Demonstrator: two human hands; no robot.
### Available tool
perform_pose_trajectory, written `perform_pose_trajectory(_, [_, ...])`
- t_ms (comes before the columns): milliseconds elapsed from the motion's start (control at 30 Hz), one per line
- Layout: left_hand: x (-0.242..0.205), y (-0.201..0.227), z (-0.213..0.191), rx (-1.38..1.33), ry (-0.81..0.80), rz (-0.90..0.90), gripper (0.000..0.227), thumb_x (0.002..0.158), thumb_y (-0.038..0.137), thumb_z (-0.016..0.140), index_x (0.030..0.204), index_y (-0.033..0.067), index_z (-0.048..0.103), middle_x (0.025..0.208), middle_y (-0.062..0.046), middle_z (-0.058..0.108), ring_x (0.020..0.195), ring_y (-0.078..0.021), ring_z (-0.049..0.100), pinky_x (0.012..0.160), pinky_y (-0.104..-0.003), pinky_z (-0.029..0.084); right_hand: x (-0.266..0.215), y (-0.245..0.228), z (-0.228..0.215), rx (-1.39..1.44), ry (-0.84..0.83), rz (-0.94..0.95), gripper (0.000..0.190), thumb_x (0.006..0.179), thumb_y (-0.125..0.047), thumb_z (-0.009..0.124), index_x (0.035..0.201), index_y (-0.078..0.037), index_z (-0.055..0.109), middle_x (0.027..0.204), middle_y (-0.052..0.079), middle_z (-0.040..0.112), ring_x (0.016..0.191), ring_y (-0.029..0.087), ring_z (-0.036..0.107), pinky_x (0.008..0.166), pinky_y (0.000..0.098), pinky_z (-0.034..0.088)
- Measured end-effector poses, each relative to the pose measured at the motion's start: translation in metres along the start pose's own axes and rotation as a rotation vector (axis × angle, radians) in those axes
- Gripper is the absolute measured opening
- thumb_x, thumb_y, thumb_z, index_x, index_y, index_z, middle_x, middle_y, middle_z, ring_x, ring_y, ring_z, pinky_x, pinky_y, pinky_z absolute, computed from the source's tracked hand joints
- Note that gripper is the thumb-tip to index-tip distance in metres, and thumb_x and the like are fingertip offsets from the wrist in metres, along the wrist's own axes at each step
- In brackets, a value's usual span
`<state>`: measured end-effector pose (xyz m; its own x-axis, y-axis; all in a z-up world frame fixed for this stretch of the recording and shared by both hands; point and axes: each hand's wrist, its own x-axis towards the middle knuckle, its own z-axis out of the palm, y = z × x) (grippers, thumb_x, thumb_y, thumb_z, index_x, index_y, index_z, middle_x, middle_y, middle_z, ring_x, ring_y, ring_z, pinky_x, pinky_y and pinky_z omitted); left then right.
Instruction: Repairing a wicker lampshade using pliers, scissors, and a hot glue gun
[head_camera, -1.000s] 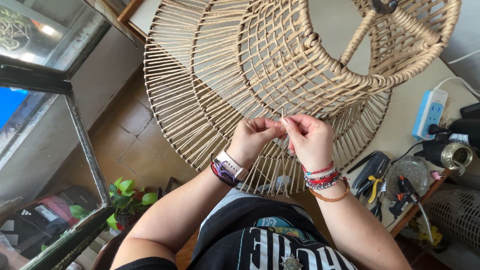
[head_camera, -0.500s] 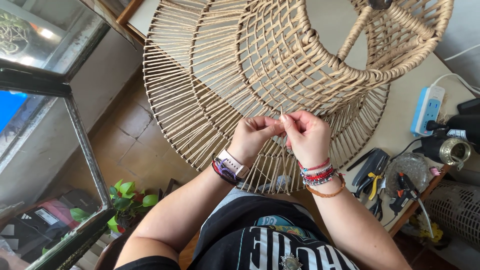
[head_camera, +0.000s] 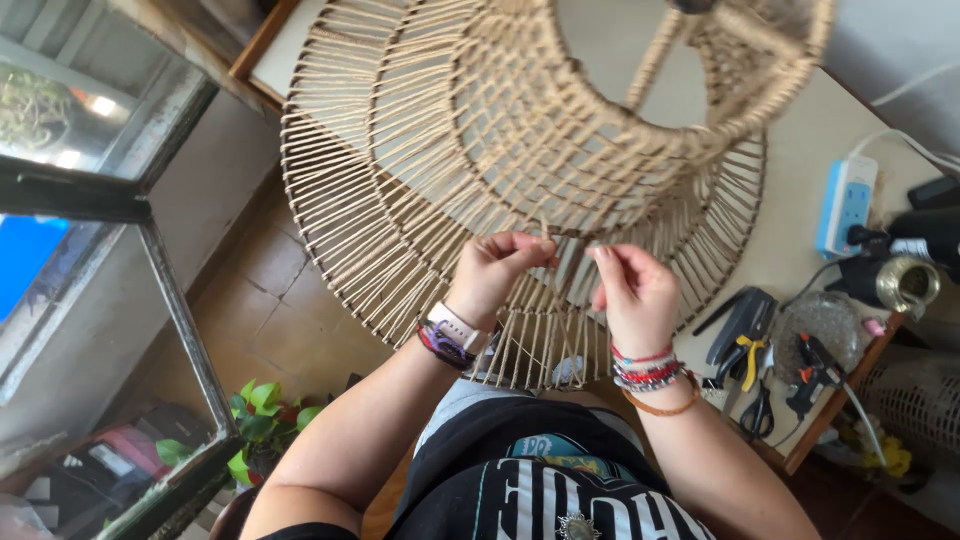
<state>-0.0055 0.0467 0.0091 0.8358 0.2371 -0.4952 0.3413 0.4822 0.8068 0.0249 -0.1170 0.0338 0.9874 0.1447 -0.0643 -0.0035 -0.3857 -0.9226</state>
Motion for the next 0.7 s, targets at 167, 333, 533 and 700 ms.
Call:
perform_pose_trajectory(167, [0.01, -0.029, -0.002, 0.038, 0.045, 0.027, 0.013, 0.084, 0.015, 0.076, 0.093, 0.0066, 0.08, 0.08, -0.011, 0.078, 0.076, -0.0184, 0.074, 0.066, -0.024, 0.052, -0.024, 0.091, -0.052, -0.083, 0.167, -0.012, 0.009, 0.101, -0.01, 0.067, 0.103, -0.003, 0.074, 0.054, 0.007, 0.061, 0.046, 0.012, 0.061, 0.049, 0.0237, 0.051])
perform_pose_trajectory(333, [0.005, -0.038, 0.012, 0.066, 0.133, 0.014, 0.011, 0.09, 0.012, 0.076, 0.097, 0.0038, 0.079, 0.079, -0.014, 0.074, 0.072, -0.0227, 0.072, 0.071, -0.034, 0.06, -0.059, 0.156, -0.114, -0.293, 0.353, 0.028, 0.009, 0.097, -0.007, 0.07, 0.105, -0.005, 0.067, 0.067, 0.015, 0.068, 0.054, 0.025, 0.069, 0.053, 0.0347, 0.055])
perform_pose_trajectory(533, [0.008, -0.051, 0.012, -0.257, 0.182, -0.042, 0.002, 0.097, 0.013, 0.073, 0.097, 0.0116, 0.073, 0.087, -0.009, 0.074, 0.07, -0.0139, 0.072, 0.068, -0.024, 0.06, -0.075, 0.228, -0.174, -0.935, 0.372, 0.116, 0.016, 0.106, -0.026, 0.058, 0.096, -0.015, 0.062, 0.076, 0.004, 0.069, 0.068, 0.026, 0.071, 0.062, 0.0345, 0.057])
perform_pose_trajectory(700, [0.009, -0.051, 0.012, -0.289, 0.174, -0.017, 0.006, 0.1, 0.014, 0.07, 0.103, 0.0107, 0.074, 0.088, -0.009, 0.074, 0.069, -0.0115, 0.074, 0.067, -0.024, 0.066, -0.056, 0.271, -0.198, -1.373, 0.171, 0.579, 0.07, 0.088, -0.022, 0.073, 0.146, 0.003, 0.043, 0.125, 0.021, 0.061, 0.114, 0.035, 0.062, 0.09, 0.0415, 0.058])
